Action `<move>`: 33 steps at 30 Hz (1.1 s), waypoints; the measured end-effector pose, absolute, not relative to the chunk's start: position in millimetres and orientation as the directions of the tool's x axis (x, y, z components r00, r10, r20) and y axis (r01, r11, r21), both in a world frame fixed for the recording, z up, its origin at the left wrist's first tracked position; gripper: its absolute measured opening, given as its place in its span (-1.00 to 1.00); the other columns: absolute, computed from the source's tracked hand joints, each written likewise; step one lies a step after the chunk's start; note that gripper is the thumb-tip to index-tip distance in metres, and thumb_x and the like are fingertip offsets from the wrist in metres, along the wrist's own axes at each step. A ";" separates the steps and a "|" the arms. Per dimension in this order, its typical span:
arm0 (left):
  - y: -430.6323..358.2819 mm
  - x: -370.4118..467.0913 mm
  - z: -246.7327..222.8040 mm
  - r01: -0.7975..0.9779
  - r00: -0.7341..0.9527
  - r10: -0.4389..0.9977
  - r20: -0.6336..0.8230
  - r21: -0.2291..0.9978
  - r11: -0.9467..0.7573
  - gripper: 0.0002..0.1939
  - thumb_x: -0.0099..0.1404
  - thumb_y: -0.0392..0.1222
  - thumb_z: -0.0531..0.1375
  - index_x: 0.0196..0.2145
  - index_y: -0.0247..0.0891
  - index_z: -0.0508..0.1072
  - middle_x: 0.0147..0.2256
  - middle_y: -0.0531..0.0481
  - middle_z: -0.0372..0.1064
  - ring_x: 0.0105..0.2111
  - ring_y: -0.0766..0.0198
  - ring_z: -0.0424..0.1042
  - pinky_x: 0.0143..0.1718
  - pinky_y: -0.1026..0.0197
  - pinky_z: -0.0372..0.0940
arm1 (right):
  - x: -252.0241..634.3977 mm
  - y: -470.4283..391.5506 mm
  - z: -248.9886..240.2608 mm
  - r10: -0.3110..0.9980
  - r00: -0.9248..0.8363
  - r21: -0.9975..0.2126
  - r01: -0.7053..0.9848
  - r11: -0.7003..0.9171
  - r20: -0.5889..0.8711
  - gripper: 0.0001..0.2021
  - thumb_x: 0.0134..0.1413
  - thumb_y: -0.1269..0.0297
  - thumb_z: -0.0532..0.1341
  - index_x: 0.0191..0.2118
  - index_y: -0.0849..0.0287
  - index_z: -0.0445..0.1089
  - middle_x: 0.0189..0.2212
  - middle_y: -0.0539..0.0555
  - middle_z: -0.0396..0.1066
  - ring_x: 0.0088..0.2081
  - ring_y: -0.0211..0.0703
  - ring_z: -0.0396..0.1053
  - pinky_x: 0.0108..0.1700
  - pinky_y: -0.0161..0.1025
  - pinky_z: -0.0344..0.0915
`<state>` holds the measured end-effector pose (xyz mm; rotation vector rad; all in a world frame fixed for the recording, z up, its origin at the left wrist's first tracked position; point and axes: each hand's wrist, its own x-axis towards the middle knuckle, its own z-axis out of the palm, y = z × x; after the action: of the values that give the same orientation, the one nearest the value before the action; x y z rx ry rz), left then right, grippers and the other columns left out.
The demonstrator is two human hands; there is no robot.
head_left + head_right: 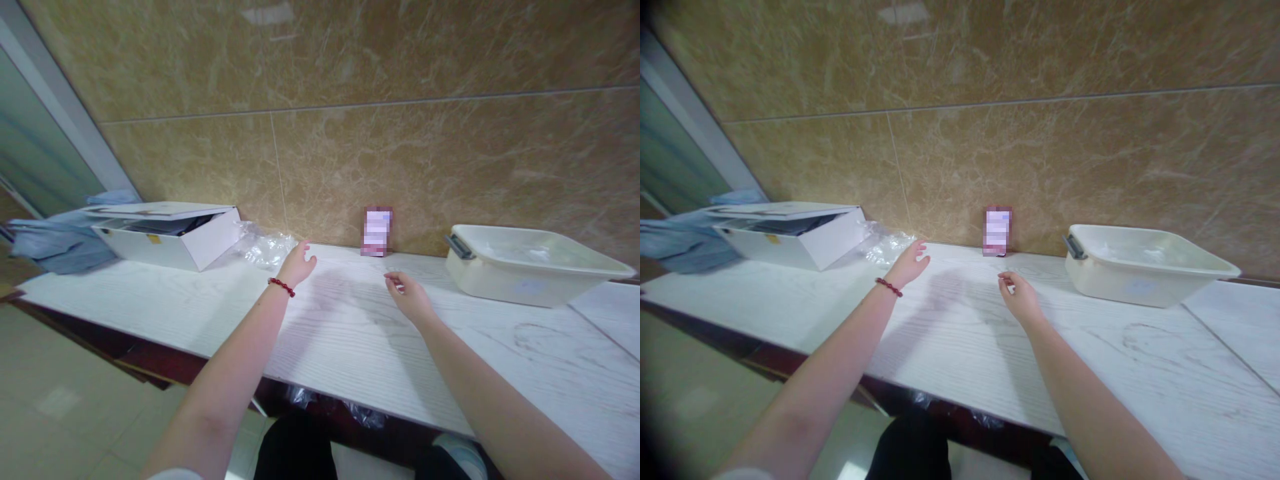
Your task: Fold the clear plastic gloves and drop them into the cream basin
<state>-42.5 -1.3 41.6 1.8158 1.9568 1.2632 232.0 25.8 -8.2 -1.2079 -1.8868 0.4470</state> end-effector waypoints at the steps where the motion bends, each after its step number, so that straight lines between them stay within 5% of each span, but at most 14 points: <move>1: -0.5 -54.7 41.6 0.783 -0.218 0.872 0.438 0.612 -0.111 -0.49 0.05 -0.26 0.07 0.00 -0.35 0.13 -0.11 -0.21 0.25 -0.15 0.18 0.28 -0.14 0.16 0.17 | 231.7 26.0 -8.5 0.872 -0.191 -0.668 0.576 0.471 0.451 -0.79 -0.06 0.23 0.03 -0.30 0.14 0.32 -0.40 0.03 0.38 -0.38 -0.25 0.32 -0.36 -0.28 0.23; 7: 5.2 -132.6 23.5 0.944 -0.269 0.833 0.484 0.306 0.127 -0.52 0.09 -0.22 0.00 0.01 -0.31 0.13 -0.10 -0.13 0.27 -0.10 0.15 0.26 -0.09 0.17 0.14 | 229.9 27.0 -10.3 0.879 -0.208 -0.679 0.567 0.466 0.429 -0.80 -0.06 0.24 0.03 -0.31 0.13 0.31 -0.39 0.03 0.38 -0.37 -0.26 0.32 -0.35 -0.29 0.23; 11: 13.0 -170.3 7.3 0.948 -0.317 0.823 0.471 0.193 0.255 -0.45 0.07 -0.13 0.02 0.03 -0.37 0.12 0.03 -0.20 0.09 0.05 0.06 0.04 0.03 0.10 -0.04 | 227.9 28.3 -12.1 0.880 -0.220 -0.677 0.570 0.466 0.420 -0.81 -0.06 0.24 0.03 -0.32 0.14 0.31 -0.39 0.03 0.38 -0.37 -0.26 0.32 -0.34 -0.29 0.23; 17: 27.9 -192.9 -10.9 0.892 -0.451 0.860 0.238 0.160 0.423 -0.24 0.02 0.16 -0.01 0.10 -0.32 0.01 0.14 -0.24 -0.16 0.12 -0.11 -0.23 0.02 -0.09 -0.14 | 227.2 28.9 -14.0 0.881 -0.227 -0.675 0.573 0.465 0.414 -0.82 -0.06 0.25 0.04 -0.33 0.13 0.32 -0.40 0.01 0.39 -0.37 -0.27 0.32 -0.33 -0.30 0.23; 21: 35.8 -192.2 -18.5 0.896 -0.439 0.875 0.206 0.176 0.408 -0.38 0.03 0.13 -0.01 0.02 -0.21 0.19 0.08 -0.19 0.02 0.08 -0.15 -0.08 -0.05 -0.15 -0.06 | 227.4 27.0 -12.0 0.887 -0.229 -0.669 0.587 0.455 0.402 -0.82 -0.06 0.26 0.03 -0.33 0.12 0.32 -0.40 0.01 0.39 -0.37 -0.27 0.32 -0.32 -0.29 0.23; 25: 39.0 -189.4 -20.6 0.922 -0.379 0.895 0.235 0.181 0.343 -0.66 0.09 -0.08 -0.02 -0.25 -0.21 0.42 -0.16 -0.15 0.32 -0.11 0.03 0.24 -0.13 0.02 0.09 | 226.3 25.2 -9.5 0.892 -0.237 -0.664 0.600 0.447 0.386 -0.83 -0.06 0.26 0.03 -0.35 0.12 0.32 -0.39 0.01 0.39 -0.36 -0.28 0.32 -0.30 -0.30 0.23; 33: 28.8 -186.0 -13.9 0.907 -0.413 0.826 0.383 0.250 0.338 -0.78 -0.01 -0.09 0.10 -0.49 -0.26 0.46 -0.33 -0.11 0.37 -0.28 0.13 0.31 -0.27 0.20 0.17 | 226.0 23.1 -8.8 0.894 -0.243 -0.674 0.591 0.444 0.376 -0.82 -0.07 0.26 0.03 -0.37 0.12 0.34 -0.40 0.02 0.39 -0.38 -0.26 0.32 -0.34 -0.30 0.22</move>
<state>-186.0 28.8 -13.9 1.7840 2.7176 0.7220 226.0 23.1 -8.8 -1.2463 -1.9497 0.5161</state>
